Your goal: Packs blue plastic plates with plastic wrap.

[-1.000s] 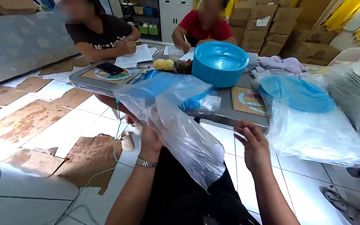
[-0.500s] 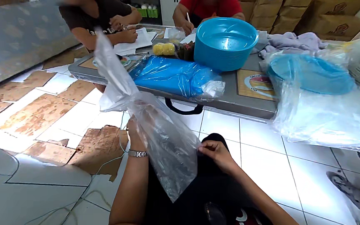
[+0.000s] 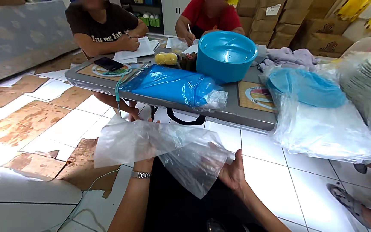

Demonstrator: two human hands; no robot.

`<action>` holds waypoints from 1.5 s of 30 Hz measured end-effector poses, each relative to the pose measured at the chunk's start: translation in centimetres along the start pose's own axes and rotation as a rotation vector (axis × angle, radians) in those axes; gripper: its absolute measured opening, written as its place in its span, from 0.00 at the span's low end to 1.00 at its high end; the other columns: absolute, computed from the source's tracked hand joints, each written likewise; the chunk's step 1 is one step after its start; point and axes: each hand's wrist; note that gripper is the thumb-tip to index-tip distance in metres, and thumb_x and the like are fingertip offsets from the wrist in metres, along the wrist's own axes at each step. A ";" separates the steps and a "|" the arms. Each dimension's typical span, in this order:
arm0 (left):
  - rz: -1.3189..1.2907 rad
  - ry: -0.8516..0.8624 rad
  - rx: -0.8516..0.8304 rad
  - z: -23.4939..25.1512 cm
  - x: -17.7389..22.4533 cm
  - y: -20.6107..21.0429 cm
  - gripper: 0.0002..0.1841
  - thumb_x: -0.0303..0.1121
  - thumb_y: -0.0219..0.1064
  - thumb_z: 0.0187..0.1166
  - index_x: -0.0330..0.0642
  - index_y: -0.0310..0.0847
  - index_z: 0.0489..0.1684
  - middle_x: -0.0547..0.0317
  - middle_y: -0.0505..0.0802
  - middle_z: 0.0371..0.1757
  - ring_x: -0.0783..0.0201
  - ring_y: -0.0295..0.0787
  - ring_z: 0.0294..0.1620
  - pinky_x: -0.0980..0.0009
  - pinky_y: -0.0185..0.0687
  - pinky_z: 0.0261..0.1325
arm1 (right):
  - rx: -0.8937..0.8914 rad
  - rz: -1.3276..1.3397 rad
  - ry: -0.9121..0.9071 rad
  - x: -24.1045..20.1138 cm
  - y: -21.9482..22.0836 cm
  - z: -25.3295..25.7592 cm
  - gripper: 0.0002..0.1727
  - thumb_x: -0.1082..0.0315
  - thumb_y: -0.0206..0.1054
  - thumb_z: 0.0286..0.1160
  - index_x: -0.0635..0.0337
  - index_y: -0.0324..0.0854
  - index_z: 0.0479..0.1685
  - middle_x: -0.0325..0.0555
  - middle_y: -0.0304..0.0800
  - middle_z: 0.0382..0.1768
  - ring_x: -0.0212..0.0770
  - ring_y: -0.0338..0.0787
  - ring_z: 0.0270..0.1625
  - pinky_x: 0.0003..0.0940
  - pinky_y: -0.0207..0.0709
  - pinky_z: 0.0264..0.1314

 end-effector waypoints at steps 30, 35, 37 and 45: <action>0.251 -0.347 0.387 -0.9 -7.3 -3.7 0.19 0.32 0.40 0.95 0.33 0.65 0.75 0.45 0.82 0.62 0.59 0.82 0.58 0.60 0.81 0.61 | 0.660 -0.506 0.177 -0.5 -2.7 0.6 0.09 0.75 0.53 0.88 0.68 0.78 0.45 0.47 0.89 0.26 0.38 0.90 0.27 0.34 0.88 0.35; 0.865 -0.318 0.147 -6.0 -9.1 -1.2 0.26 0.28 0.67 0.80 0.17 0.67 0.70 0.21 0.76 0.70 0.35 0.76 0.70 0.45 0.74 0.72 | 0.755 -0.468 0.058 0.0 -3.0 1.2 0.05 0.74 0.61 0.84 0.67 0.78 0.51 0.47 0.87 0.29 0.38 0.88 0.28 0.34 0.86 0.34; 1.095 -0.103 -0.157 -6.9 -8.0 0.0 0.20 0.37 0.73 0.75 0.22 0.83 0.49 0.28 0.85 0.57 0.36 0.80 0.64 0.44 0.74 0.68 | 0.743 -0.556 0.055 0.5 -1.9 1.5 0.05 0.75 0.65 0.82 0.69 0.77 0.48 0.46 0.86 0.26 0.36 0.86 0.25 0.32 0.85 0.31; 0.857 0.088 -0.527 -7.4 -8.5 2.3 0.14 0.33 0.75 0.74 0.27 0.89 0.46 0.47 0.94 0.45 0.64 0.92 0.49 0.67 0.87 0.60 | 0.477 -0.707 -0.008 3.5 2.8 1.9 0.13 0.84 0.65 0.71 0.62 0.77 0.20 0.41 0.86 0.17 0.31 0.85 0.20 0.27 0.83 0.26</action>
Point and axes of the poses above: each hand's wrist, its own z-axis towards the middle knuckle, its own y-axis out of the palm, x = y × z
